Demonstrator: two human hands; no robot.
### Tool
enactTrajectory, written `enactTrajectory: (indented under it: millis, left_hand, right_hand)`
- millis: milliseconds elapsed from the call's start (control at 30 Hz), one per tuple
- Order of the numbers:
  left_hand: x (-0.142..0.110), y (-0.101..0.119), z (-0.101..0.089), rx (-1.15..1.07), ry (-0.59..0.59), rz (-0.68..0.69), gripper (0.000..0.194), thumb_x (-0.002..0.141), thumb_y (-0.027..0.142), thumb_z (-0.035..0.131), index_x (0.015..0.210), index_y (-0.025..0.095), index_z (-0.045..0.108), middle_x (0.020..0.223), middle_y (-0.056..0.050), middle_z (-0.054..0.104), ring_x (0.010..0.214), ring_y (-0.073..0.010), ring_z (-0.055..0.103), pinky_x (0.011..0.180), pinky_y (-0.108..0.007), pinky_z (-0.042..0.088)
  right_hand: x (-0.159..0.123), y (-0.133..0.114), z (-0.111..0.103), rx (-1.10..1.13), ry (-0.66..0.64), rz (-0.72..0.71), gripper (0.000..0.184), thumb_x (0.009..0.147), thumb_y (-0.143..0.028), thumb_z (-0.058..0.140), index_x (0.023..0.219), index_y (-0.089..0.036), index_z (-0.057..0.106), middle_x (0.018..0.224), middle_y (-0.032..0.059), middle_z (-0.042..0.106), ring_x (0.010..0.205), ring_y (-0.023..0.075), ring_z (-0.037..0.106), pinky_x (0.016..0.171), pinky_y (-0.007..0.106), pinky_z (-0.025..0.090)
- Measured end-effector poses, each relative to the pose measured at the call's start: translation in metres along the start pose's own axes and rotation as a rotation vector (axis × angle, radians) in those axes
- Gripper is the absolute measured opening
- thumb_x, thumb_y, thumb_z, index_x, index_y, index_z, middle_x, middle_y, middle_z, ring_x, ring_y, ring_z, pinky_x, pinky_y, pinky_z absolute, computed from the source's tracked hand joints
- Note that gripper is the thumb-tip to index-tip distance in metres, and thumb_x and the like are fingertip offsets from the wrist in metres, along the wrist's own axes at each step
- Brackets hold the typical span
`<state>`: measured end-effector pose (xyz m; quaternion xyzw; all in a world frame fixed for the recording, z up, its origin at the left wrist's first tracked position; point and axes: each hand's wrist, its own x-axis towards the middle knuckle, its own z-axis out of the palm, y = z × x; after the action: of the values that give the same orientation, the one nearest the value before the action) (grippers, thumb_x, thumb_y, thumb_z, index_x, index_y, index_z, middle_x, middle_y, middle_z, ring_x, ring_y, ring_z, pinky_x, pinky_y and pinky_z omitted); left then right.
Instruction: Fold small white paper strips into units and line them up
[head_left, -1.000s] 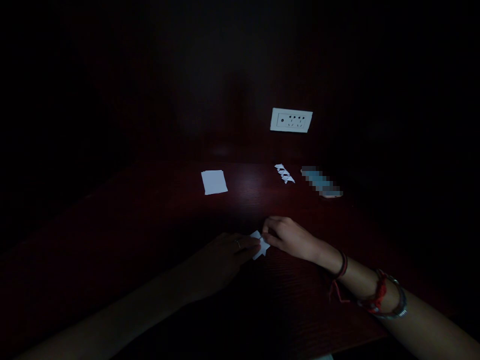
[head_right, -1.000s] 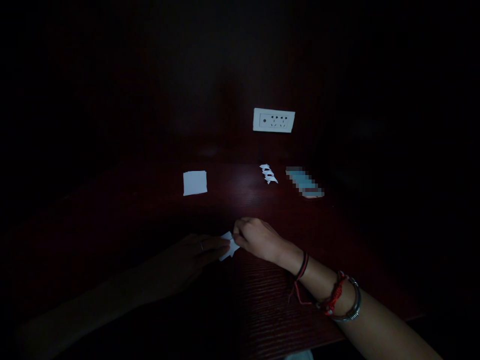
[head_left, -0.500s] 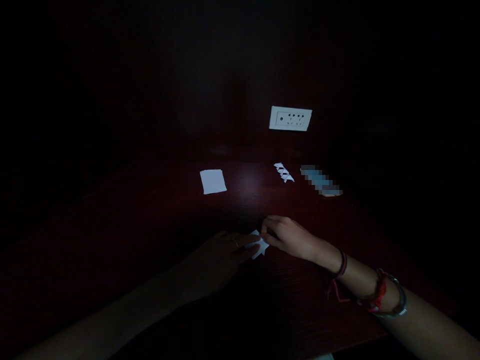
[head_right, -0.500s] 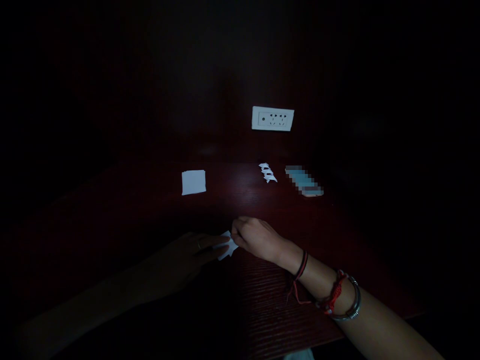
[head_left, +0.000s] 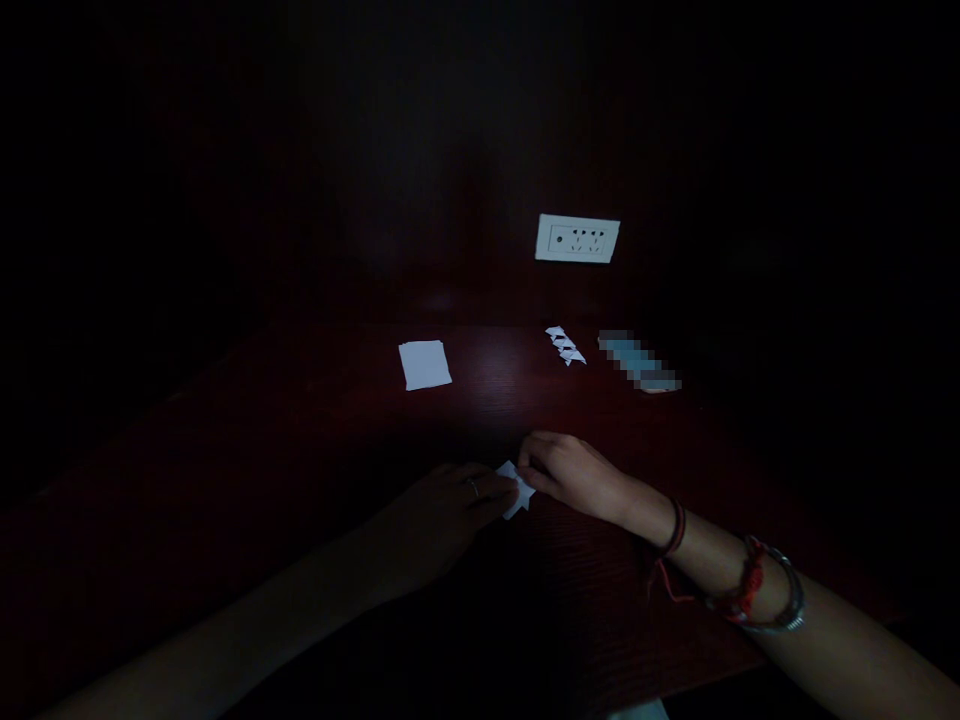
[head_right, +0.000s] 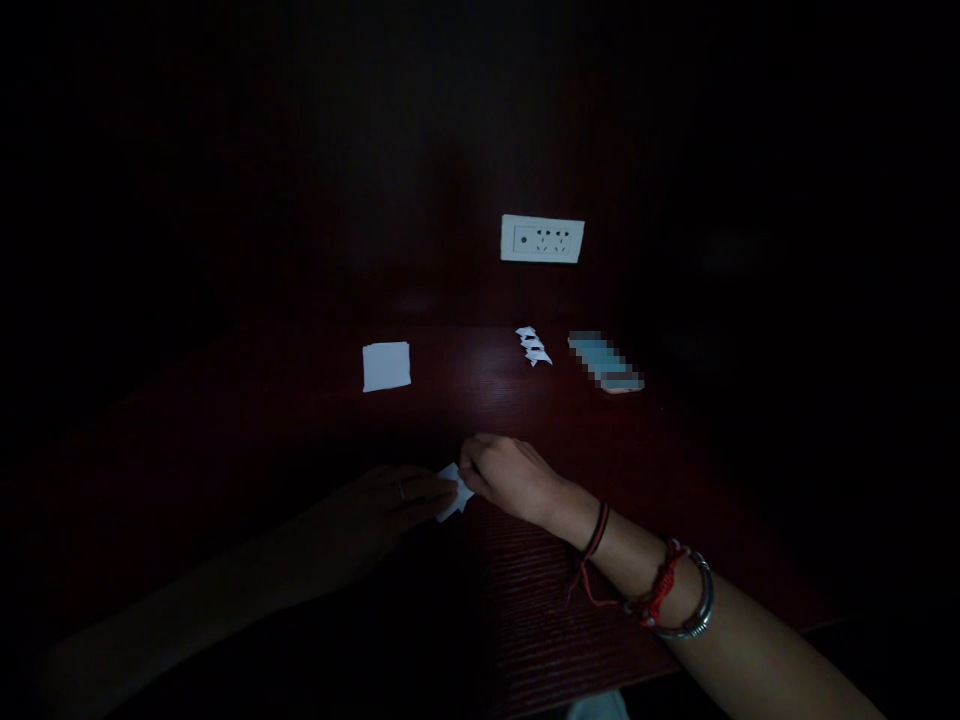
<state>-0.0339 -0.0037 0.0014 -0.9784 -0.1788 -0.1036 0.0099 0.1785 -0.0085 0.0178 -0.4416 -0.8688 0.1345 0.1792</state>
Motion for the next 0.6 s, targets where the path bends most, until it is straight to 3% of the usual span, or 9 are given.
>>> enactTrajectory:
  millis: [300, 433, 600]
  left_hand:
    - [-0.003, 0.0, 0.001, -0.046, 0.03, -0.002, 0.051, 0.079, 0.003, 0.04, 0.126, 0.022, 0.031, 0.127, -0.001, 0.04, 0.113, -0.0188, 0.035, 0.093, -0.035, 0.03]
    - [-0.003, -0.001, 0.003, -0.063, 0.023, -0.016, 0.052, 0.079, 0.002, 0.038, 0.126, 0.024, 0.032, 0.127, 0.001, 0.039, 0.114, -0.0179, 0.035, 0.093, -0.035, 0.03]
    - [-0.003, -0.001, 0.002, -0.073, 0.009, -0.026, 0.054, 0.077, 0.0, 0.037, 0.125, 0.024, 0.032, 0.126, 0.001, 0.041, 0.113, -0.0182, 0.036, 0.091, -0.035, 0.032]
  right_hand:
    - [-0.002, 0.005, -0.003, 0.009, 0.07, -0.047, 0.009, 0.08, -0.015, 0.046, 0.086, -0.015, 0.053, 0.079, 0.002, 0.052, 0.069, 0.009, 0.048, 0.063, 0.019, 0.038]
    - [-0.009, 0.007, -0.013, -0.101, -0.057, -0.193, 0.019, 0.084, -0.017, 0.04, 0.091, -0.018, 0.058, 0.083, 0.0025, 0.051, 0.071, 0.0088, 0.049, 0.064, 0.019, 0.038]
    - [-0.012, 0.008, -0.015, -0.251, -0.118, -0.271, 0.022, 0.085, -0.019, 0.039, 0.091, -0.02, 0.06, 0.083, 0.002, 0.051, 0.068, 0.0087, 0.049, 0.062, 0.021, 0.037]
